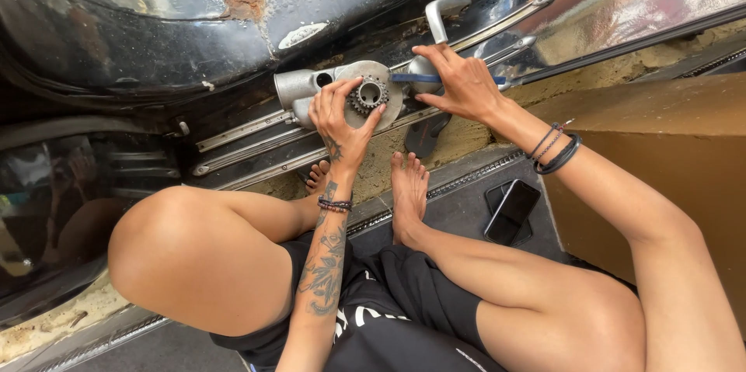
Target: Cleaning a metal cylinder head from a motorcycle using a small brush while sitting on the floor.
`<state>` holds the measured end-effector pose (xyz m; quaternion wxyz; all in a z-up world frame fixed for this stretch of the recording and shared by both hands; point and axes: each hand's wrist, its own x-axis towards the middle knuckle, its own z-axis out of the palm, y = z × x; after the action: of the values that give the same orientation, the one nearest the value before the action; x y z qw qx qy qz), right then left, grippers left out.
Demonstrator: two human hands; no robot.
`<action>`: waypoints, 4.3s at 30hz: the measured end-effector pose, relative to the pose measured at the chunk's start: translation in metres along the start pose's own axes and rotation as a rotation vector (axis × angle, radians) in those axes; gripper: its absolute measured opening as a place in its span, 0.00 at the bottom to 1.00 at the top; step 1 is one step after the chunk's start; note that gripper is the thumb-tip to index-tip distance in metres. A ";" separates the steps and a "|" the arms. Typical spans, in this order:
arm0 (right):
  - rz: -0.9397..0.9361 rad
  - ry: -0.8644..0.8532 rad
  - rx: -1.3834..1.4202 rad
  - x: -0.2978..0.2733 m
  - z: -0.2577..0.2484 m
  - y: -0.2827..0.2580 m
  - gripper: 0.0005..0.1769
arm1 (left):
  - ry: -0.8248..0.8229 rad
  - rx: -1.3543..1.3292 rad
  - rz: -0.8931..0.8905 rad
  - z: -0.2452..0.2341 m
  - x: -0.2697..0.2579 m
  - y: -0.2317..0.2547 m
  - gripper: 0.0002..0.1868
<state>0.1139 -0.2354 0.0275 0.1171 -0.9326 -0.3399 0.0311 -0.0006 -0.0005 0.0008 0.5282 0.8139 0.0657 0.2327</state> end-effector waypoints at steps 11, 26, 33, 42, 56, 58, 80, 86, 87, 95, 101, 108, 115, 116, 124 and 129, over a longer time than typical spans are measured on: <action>-0.061 0.096 0.092 -0.020 -0.050 -0.021 0.38 | 0.016 -0.006 0.019 0.001 0.001 -0.004 0.28; -0.178 0.248 0.373 0.010 -0.106 -0.077 0.33 | 0.029 -0.045 0.003 0.003 0.000 -0.004 0.38; -0.306 0.171 0.131 0.039 -0.103 -0.103 0.35 | 0.050 0.083 0.043 -0.007 0.006 0.015 0.38; -0.329 0.117 0.037 0.050 -0.094 -0.111 0.34 | 0.097 0.151 0.046 0.010 -0.002 -0.009 0.41; -0.364 0.098 0.025 0.055 -0.086 -0.113 0.35 | 0.032 0.203 0.015 0.007 -0.004 -0.007 0.41; -0.367 0.095 0.020 0.055 -0.086 -0.113 0.35 | 0.032 0.204 0.015 0.008 -0.005 -0.009 0.41; -0.244 0.098 0.355 0.050 -0.136 -0.118 0.12 | 0.067 0.170 0.054 0.001 -0.002 0.005 0.43; -0.228 0.015 0.282 0.043 -0.151 -0.111 0.12 | 0.066 0.166 0.061 -0.001 0.000 0.008 0.43; -0.232 0.005 0.224 0.041 -0.150 -0.107 0.11 | 0.066 0.167 0.066 -0.001 0.000 0.009 0.45; -0.241 -0.110 0.297 0.038 -0.149 -0.111 0.05 | 0.080 0.147 0.053 0.002 -0.002 0.005 0.41; -0.249 -0.053 0.158 0.042 -0.153 -0.099 0.04 | 0.070 0.153 0.045 0.005 -0.005 0.001 0.42; -0.403 -0.052 -0.067 0.043 -0.146 -0.120 0.05 | 0.072 0.141 0.030 0.005 -0.005 -0.001 0.42; -0.349 -0.058 -0.103 0.053 -0.155 -0.108 0.04 | 0.069 0.146 0.017 0.004 -0.002 0.004 0.42; -0.398 -0.093 -0.092 0.051 -0.155 -0.118 0.04 | 0.063 0.145 0.017 0.003 -0.003 0.004 0.40; -0.379 -0.050 -0.198 0.052 -0.158 -0.101 0.05 | 0.062 0.114 0.036 0.002 -0.003 0.002 0.42; -0.470 -0.094 -0.236 0.050 -0.151 -0.111 0.05 | 0.046 0.136 0.029 0.004 -0.006 -0.001 0.42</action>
<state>0.1038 -0.1505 0.2014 -0.0043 -0.8328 -0.5535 0.0067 -0.0044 -0.0051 -0.0037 0.4667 0.8432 0.0814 0.2540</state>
